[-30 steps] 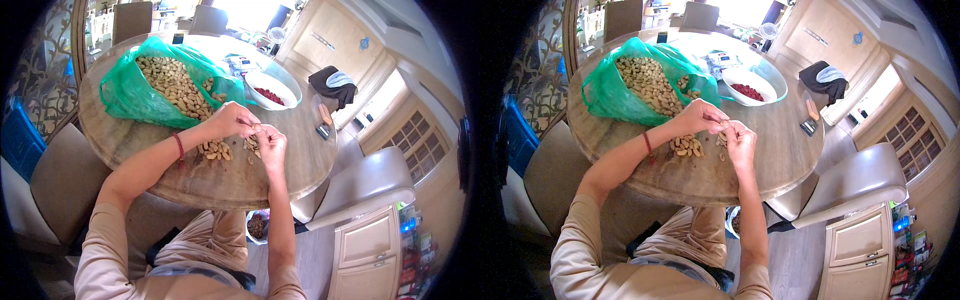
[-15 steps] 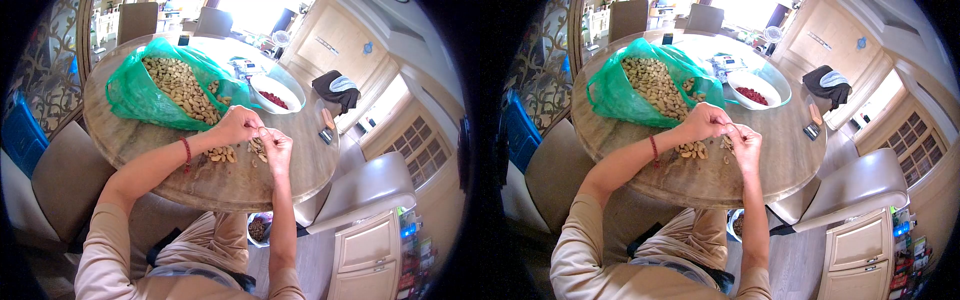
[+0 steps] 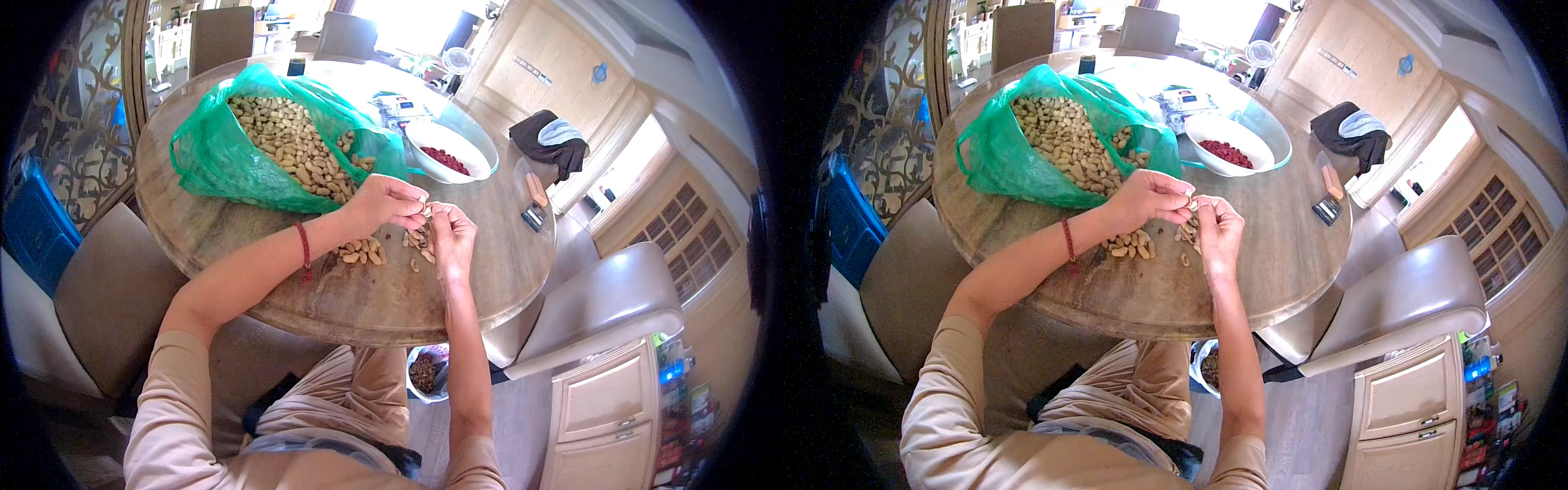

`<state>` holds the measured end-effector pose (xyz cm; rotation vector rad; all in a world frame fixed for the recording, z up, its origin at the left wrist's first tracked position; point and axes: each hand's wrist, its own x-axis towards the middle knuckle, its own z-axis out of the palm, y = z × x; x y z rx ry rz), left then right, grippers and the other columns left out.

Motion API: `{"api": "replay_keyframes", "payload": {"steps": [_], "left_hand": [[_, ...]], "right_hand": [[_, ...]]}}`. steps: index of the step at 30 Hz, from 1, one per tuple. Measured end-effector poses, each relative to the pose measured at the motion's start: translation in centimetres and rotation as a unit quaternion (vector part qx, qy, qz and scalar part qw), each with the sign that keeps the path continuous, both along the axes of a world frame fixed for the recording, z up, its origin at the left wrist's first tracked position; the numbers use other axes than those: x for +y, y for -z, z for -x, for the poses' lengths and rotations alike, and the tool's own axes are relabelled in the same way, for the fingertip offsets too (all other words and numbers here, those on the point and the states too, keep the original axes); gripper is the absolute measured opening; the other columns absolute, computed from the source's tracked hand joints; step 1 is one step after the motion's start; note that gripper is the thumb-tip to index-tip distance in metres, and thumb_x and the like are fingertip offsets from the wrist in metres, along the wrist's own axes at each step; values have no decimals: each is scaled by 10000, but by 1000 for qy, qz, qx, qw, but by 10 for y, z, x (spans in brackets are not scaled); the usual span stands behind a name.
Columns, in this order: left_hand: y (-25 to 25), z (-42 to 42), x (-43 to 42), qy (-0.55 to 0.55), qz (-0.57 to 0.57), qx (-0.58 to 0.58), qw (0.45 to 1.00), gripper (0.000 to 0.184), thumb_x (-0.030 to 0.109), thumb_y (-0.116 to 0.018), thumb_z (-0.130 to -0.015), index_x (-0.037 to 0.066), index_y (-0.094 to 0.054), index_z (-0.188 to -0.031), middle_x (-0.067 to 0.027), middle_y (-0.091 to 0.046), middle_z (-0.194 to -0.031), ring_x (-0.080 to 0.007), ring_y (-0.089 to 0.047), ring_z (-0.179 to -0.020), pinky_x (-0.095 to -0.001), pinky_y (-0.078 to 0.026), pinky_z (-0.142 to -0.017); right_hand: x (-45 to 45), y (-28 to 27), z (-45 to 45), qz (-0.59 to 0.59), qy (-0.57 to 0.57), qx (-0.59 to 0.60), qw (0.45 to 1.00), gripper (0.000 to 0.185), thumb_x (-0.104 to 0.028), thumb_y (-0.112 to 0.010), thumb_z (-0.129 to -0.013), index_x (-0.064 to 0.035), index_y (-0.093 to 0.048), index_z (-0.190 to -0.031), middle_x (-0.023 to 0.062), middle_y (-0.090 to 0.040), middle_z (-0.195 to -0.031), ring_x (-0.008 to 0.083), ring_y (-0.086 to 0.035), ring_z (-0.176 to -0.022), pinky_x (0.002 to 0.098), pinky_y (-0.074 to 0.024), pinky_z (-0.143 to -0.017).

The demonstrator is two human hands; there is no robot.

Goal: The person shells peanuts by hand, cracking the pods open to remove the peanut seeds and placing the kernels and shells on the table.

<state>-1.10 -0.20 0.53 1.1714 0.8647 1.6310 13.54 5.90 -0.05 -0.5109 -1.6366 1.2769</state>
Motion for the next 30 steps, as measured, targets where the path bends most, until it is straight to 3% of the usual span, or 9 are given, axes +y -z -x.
{"api": "replay_keyframes", "payload": {"steps": [6,12,14,15,17,18,22,27,30], "left_hand": [[4,-1,3,20,4,-37,999,252,63,-637,-794,-47,-587,-1016,-141,-633,-879,-181,-638,-746,-301,-558,-671],[-1,-5,2,-113,-95,133,980,178,60,-622,-801,-21,-623,-960,-81,-657,-817,-101,-622,-726,-244,-532,-599],[-7,-12,-6,-254,-206,376,867,147,54,-629,-774,14,-649,-914,-70,-661,-780,-113,-621,-699,-257,-507,-587],[-7,-14,-4,-253,-206,377,867,147,54,-629,-774,14,-649,-914,-70,-661,-780,-113,-621,-699,-257,-507,-587],[-6,-18,-2,-247,-352,456,779,153,57,-635,-739,49,-664,-889,-83,-650,-774,-184,-614,-698,-302,-490,-628],[-4,-20,-3,-229,-328,465,790,159,60,-635,-722,52,-667,-877,-99,-643,-764,-252,-597,-722,-328,-479,-664],[-6,-20,-3,-234,-324,462,792,116,77,-625,-702,77,-666,-810,-83,-640,-749,-254,-596,-696,-329,-484,-661],[-10,-19,-10,-203,-160,342,903,158,63,-664,-685,38,-677,-840,-78,-664,-776,-164,-616,-668,-272,-475,-643],[-7,-18,-5,-197,-165,329,908,147,94,-663,-683,47,-677,-821,-80,-657,-740,-142,-608,-630,-254,-475,-580]], "right_hand": [[-1,-1,1,121,-57,47,990,156,-133,-480,-901,-26,-576,-840,-30,-478,-590,16,-334,-412,179,-233,-354],[13,2,-4,239,-119,93,959,113,-95,-484,-882,-7,-555,-874,11,-523,-668,29,-337,-429,182,-227,-342],[14,3,-4,275,-141,98,946,120,-94,-466,-884,-8,-546,-866,10,-510,-667,33,-339,-438,180,-225,-342],[14,4,-5,309,-163,101,931,127,-93,-447,-885,-8,-537,-859,8,-496,-666,36,-340,-447,178,-223,-341],[21,11,-3,342,-191,117,913,138,-98,-426,-889,-14,-529,-850,4,-476,-658,39,-346,-457,176,-222,-341],[21,12,-3,373,-219,131,892,151,-102,-404,-892,-20,-520,-841,0,-455,-651,42,-351,-466,173,-221,-341],[18,10,-3,392,-232,140,879,100,-93,-446,-842,-25,-507,-804,6,-458,-643,57,-361,-483,174,-209,-333],[16,9,-3,418,-234,136,867,101,-107,-410,-876,-33,-479,-877,28,-478,-705,62,-397,-516,173,-230,-332],[18,11,-1,400,-215,126,882,115,-104,-399,-887,-18,-475,-890,28,-471,-699,61,-411,-524,176,-243,-331]]}}
